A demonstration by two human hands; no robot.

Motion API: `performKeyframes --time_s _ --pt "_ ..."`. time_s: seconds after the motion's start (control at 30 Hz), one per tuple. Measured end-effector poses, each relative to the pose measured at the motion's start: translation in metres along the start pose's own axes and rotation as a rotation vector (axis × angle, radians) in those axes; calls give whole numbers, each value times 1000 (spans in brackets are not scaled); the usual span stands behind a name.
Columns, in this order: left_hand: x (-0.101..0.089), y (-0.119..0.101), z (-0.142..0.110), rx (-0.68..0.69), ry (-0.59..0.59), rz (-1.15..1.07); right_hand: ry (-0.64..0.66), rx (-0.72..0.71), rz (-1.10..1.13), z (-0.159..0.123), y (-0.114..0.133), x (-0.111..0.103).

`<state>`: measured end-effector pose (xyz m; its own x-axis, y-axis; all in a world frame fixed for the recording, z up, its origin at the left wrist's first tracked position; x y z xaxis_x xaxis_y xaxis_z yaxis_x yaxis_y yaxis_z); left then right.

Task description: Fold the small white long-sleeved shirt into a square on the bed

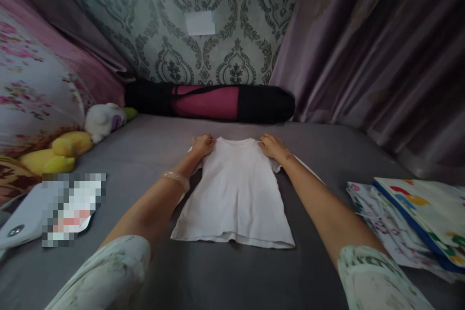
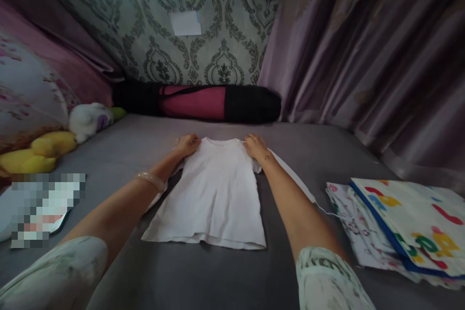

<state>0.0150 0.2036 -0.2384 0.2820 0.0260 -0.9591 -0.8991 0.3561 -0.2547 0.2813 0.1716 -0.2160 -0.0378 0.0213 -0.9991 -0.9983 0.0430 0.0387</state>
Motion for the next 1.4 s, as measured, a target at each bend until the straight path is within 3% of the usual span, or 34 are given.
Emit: performKeyframes --time_s 0.23,0.47,0.6,0.73,0.87,0.97,1.07,1.17,1.4 --pt "-7 -20 3 26 22 -29 -49 53 120 11 24 9" --pt "-8 -26 -1 77 -70 172 -156 121 135 5 27 17" --pt "3 -21 1 52 -3 154 -108 153 163 9 25 20" --pt "-14 3 -2 -37 -5 29 -2 125 285 10 3 6" --pt "-43 49 -40 -146 17 -93 -1 186 338 -11 -62 -16" --pt "-56 77 -86 -202 39 -161 108 265 267 -40 -119 -12" --pt "-56 89 -130 -273 68 -237 163 314 264 -69 -156 -5" --pt "-55 84 -160 -316 69 -307 259 399 307 -95 -170 1" --pt "-54 66 -195 -353 153 -352 407 478 252 -128 -159 -6"
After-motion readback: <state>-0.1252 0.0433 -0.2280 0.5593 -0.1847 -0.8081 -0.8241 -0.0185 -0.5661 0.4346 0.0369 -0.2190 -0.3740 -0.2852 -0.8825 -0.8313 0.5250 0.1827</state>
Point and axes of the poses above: each hand's wrist, its own z-axis towards the middle knuckle, its own x-axis out of the palm, y = z × x, the point moved 7 cm from there along z, towards the middle knuckle, and after that the axes turned 15 degrees about x, right-handed, at the moved point
